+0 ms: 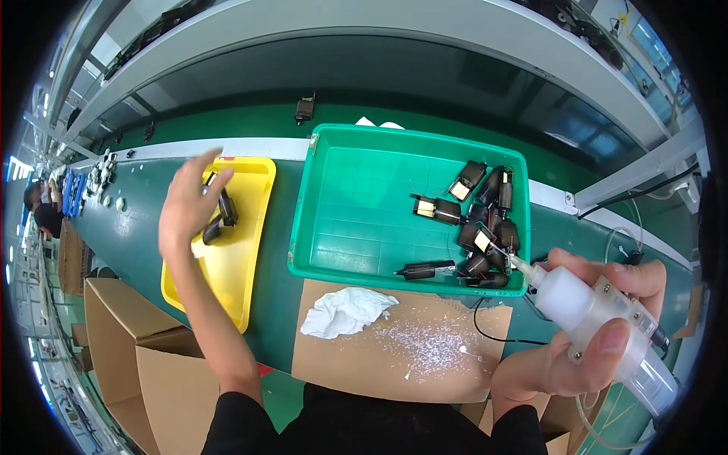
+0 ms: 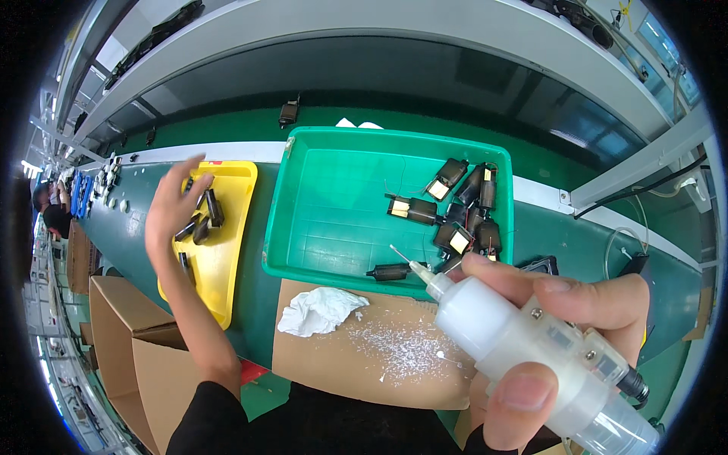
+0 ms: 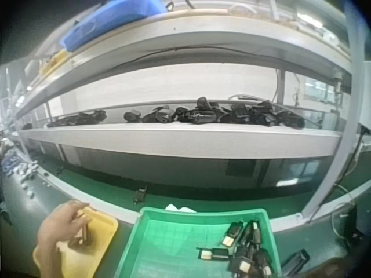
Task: The person uses a syringe to apply a clear liquid to small black electronic components with wires. They pick up each component from a green bin, apply the liquid to the wire connection, and place the component into a yellow tray. The process is repeated for multiple units throughout the clip.
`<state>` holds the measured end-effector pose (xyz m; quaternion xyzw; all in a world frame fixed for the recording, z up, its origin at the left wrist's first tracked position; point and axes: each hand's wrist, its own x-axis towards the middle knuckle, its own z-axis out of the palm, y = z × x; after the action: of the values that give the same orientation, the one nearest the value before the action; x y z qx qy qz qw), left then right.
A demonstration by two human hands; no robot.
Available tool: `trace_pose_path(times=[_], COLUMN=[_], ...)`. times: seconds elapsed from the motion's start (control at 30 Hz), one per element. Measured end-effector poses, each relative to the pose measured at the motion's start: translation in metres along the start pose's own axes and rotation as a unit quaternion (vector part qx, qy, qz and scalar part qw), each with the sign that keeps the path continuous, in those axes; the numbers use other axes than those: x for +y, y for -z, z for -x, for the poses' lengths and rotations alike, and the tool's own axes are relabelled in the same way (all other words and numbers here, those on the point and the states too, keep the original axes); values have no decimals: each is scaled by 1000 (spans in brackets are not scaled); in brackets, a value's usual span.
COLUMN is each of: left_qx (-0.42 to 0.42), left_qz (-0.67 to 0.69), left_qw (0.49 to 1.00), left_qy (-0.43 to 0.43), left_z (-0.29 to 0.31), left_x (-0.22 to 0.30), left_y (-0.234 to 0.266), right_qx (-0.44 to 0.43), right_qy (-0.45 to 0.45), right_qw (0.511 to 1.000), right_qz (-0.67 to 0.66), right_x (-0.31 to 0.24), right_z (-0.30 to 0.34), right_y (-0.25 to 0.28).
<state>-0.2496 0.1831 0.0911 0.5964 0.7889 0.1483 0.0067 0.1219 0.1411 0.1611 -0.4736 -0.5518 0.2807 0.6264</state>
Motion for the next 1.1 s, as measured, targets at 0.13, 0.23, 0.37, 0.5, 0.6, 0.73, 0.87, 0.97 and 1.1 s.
trace_pose_path(times=[0.13,0.23,0.37,0.5,0.6,0.73,0.87,0.97,1.1], left_qx=[5,-41,-39,-67,-92,-76,-125,-98,-192], left_qz=[85,15,-40,43,92,81,445,640,715], left_qw=[994,999,998,996,991,993,882,762,656], left_qy=[-69,15,5,26,38,44,92,-5,-147], left_z=[-94,-154,-176,-179,-175,-174,-159,-106,-39], left_x=[20,51,57,38,48,42,43,82,133], left_y=[-64,-119,-157,-169,-168,-169,-146,-89,-53], right_qx=[1,5,11,11,14,8,3,4,-4], right_qy=[-3,4,2,2,3,11,12,13,6], right_qw=[1000,1000,1000,1000,999,1000,1000,1000,1000], right_qz=[4,12,19,23,33,26,14,7,1], right_x=[0,2,4,4,2,0,0,0,4], right_z=[-3,-3,-4,-5,-4,-2,-1,-2,-1], right_y=[-2,-4,-2,-2,-6,-5,-4,-2,-2])
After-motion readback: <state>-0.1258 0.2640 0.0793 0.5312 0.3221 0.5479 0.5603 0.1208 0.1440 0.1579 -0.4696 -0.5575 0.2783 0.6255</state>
